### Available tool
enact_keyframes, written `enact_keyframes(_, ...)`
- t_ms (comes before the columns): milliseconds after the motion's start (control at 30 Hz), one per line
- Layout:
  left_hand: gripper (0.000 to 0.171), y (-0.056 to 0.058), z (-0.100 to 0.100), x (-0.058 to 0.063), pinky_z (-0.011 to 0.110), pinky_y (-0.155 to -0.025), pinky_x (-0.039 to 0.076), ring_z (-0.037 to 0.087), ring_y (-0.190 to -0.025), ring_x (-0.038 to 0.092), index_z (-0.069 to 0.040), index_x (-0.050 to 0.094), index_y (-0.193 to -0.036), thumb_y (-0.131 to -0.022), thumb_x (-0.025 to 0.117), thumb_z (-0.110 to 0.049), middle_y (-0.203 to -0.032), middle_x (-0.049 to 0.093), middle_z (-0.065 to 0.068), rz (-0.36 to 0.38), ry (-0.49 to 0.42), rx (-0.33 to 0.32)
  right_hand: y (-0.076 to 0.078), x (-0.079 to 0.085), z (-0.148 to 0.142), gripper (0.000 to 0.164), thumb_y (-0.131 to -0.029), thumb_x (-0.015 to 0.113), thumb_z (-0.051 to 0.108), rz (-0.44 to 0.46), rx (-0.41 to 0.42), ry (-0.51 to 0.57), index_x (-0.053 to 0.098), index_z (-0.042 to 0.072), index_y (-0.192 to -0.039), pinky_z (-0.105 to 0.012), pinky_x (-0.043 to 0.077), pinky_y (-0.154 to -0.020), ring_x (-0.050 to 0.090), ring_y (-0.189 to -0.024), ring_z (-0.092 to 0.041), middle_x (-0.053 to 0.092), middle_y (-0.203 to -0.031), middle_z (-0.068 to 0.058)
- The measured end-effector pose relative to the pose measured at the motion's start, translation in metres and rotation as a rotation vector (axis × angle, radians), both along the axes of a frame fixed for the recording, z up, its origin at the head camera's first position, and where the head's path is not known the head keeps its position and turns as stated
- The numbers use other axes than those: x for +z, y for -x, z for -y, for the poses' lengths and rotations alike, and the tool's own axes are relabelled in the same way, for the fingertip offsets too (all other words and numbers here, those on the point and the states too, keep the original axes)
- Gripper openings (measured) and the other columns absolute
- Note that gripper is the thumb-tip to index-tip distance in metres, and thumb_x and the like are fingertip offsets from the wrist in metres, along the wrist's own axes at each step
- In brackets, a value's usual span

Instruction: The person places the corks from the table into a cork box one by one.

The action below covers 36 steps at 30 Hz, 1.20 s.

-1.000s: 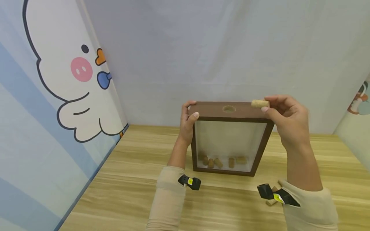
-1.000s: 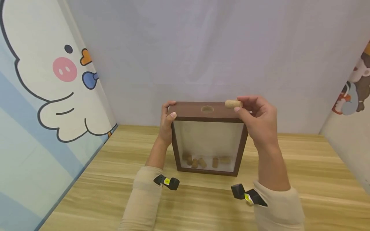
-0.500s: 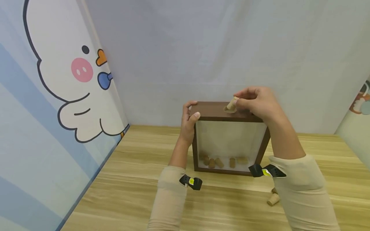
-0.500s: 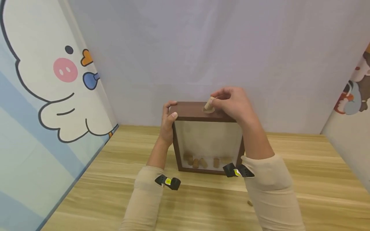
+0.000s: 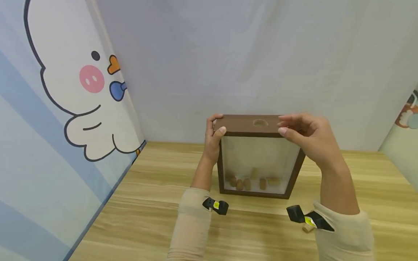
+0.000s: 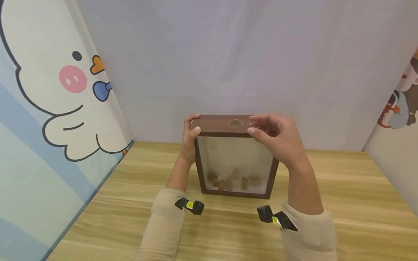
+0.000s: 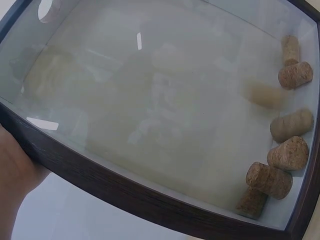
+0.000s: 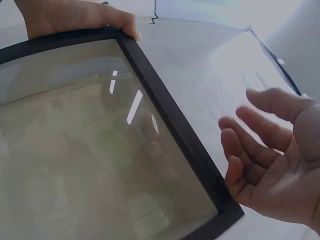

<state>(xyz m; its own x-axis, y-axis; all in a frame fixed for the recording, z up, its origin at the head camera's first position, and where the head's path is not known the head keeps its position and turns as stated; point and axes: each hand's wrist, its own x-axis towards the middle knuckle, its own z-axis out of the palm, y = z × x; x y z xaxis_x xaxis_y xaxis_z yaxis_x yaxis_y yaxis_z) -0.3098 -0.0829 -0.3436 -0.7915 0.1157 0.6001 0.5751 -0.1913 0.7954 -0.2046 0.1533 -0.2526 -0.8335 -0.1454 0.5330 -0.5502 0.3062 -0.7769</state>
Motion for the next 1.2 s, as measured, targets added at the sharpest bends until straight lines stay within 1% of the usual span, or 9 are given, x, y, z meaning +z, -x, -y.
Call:
enact_keyframes(67, 0.063, 0.0, 0.001, 0.001, 0.051, -0.1, 0.016, 0.023, -0.131, 0.013, -0.005, 0.033, -0.126, -0.079, 0.047, -0.044, -0.143, 0.02, 0.008, -0.004, 0.0, 0.006, -0.007, -0.011, -0.006, 0.025, -0.085, 0.062, -0.004, -0.05, 0.073, 0.028, 0.062, -0.007, -0.11, -0.021, 0.047, -0.069, 0.061, -0.085, -0.016, 0.066, -0.098, -0.007)
enact_keyframes(200, 0.062, -0.001, 0.001, 0.001, 0.05, -0.099, 0.018, 0.023, -0.129, 0.016, -0.007, 0.034, -0.125, -0.079, 0.048, -0.045, -0.142, 0.02, 0.007, 0.001, -0.001, 0.012, -0.02, -0.032, -0.023, 0.027, -0.082, 0.059, -0.013, -0.055, 0.174, 0.013, 0.06, -0.009, -0.108, -0.02, 0.047, -0.07, 0.061, -0.089, -0.016, 0.066, -0.102, -0.008)
enact_keyframes(400, 0.061, -0.004, -0.001, -0.002, 0.051, -0.1, 0.015, 0.023, -0.131, 0.013, -0.006, 0.034, -0.124, -0.078, 0.047, -0.045, -0.142, 0.021, 0.007, 0.013, 0.001, 0.004, -0.036, -0.065, -0.055, 0.039, -0.082, 0.055, -0.016, 0.003, 0.278, -0.123, 0.057, -0.004, -0.119, -0.022, 0.046, -0.072, 0.059, -0.091, -0.016, 0.063, -0.107, -0.007)
enact_keyframes(567, 0.059, -0.005, -0.002, -0.003, 0.052, -0.099, 0.015, 0.024, -0.131, 0.012, -0.004, 0.033, -0.124, -0.079, 0.045, -0.041, -0.141, 0.02, 0.008, 0.006, 0.007, -0.007, -0.047, -0.086, -0.078, 0.038, -0.084, 0.053, -0.015, 0.096, 0.335, -0.184, 0.055, -0.003, -0.121, -0.023, 0.045, -0.077, 0.057, -0.096, -0.015, 0.061, -0.112, -0.007)
enact_keyframes(767, 0.059, -0.003, -0.005, -0.001, 0.055, -0.101, 0.009, 0.024, -0.136, 0.003, -0.005, 0.033, -0.126, -0.08, 0.044, -0.039, -0.144, 0.018, 0.008, -0.01, 0.016, -0.004, -0.057, -0.106, -0.104, 0.03, -0.09, 0.052, -0.004, 0.295, 0.286, -0.259, 0.056, 0.0, -0.119, -0.027, 0.047, -0.075, 0.056, -0.096, -0.015, 0.06, -0.114, -0.001)
enact_keyframes(900, 0.059, -0.002, -0.005, 0.0, 0.052, -0.1, 0.013, 0.023, -0.133, 0.009, -0.005, 0.033, -0.125, -0.079, 0.045, -0.041, -0.142, 0.021, 0.008, -0.01, 0.011, 0.001, -0.056, -0.122, -0.12, 0.029, -0.092, 0.053, 0.003, 0.424, 0.246, -0.277, 0.054, -0.001, -0.121, -0.027, 0.046, -0.075, 0.054, -0.099, -0.013, 0.059, -0.115, 0.002)
enact_keyframes(967, 0.06, -0.002, -0.005, 0.001, 0.049, -0.099, 0.016, 0.022, -0.13, 0.015, -0.005, 0.034, -0.124, -0.079, 0.045, -0.042, -0.14, 0.022, 0.008, -0.011, 0.005, 0.003, -0.053, -0.131, -0.127, 0.031, -0.093, 0.053, 0.006, 0.481, 0.243, -0.272, 0.053, -0.002, -0.122, -0.027, 0.046, -0.075, 0.053, -0.1, -0.011, 0.058, -0.117, -0.001)
enact_keyframes(1067, 0.059, -0.001, -0.004, 0.002, 0.046, -0.096, 0.021, 0.022, -0.123, 0.022, -0.005, 0.034, -0.123, -0.079, 0.047, -0.043, -0.138, 0.024, 0.008, -0.017, -0.006, 0.004, -0.049, -0.143, -0.136, 0.035, -0.093, 0.053, 0.009, 0.544, 0.225, -0.268, 0.049, -0.006, -0.124, -0.027, 0.046, -0.076, 0.053, -0.099, -0.009, 0.055, -0.12, -0.012)
enact_keyframes(1200, 0.059, -0.001, -0.004, 0.002, 0.043, -0.094, 0.023, 0.021, -0.119, 0.026, -0.006, 0.034, -0.122, -0.079, 0.048, -0.043, -0.137, 0.025, 0.008, -0.023, -0.014, -0.001, -0.047, -0.158, -0.146, 0.041, -0.092, 0.056, 0.013, 0.602, 0.168, -0.268, 0.047, -0.008, -0.127, -0.025, 0.045, -0.077, 0.053, -0.099, -0.005, 0.05, -0.123, -0.023)
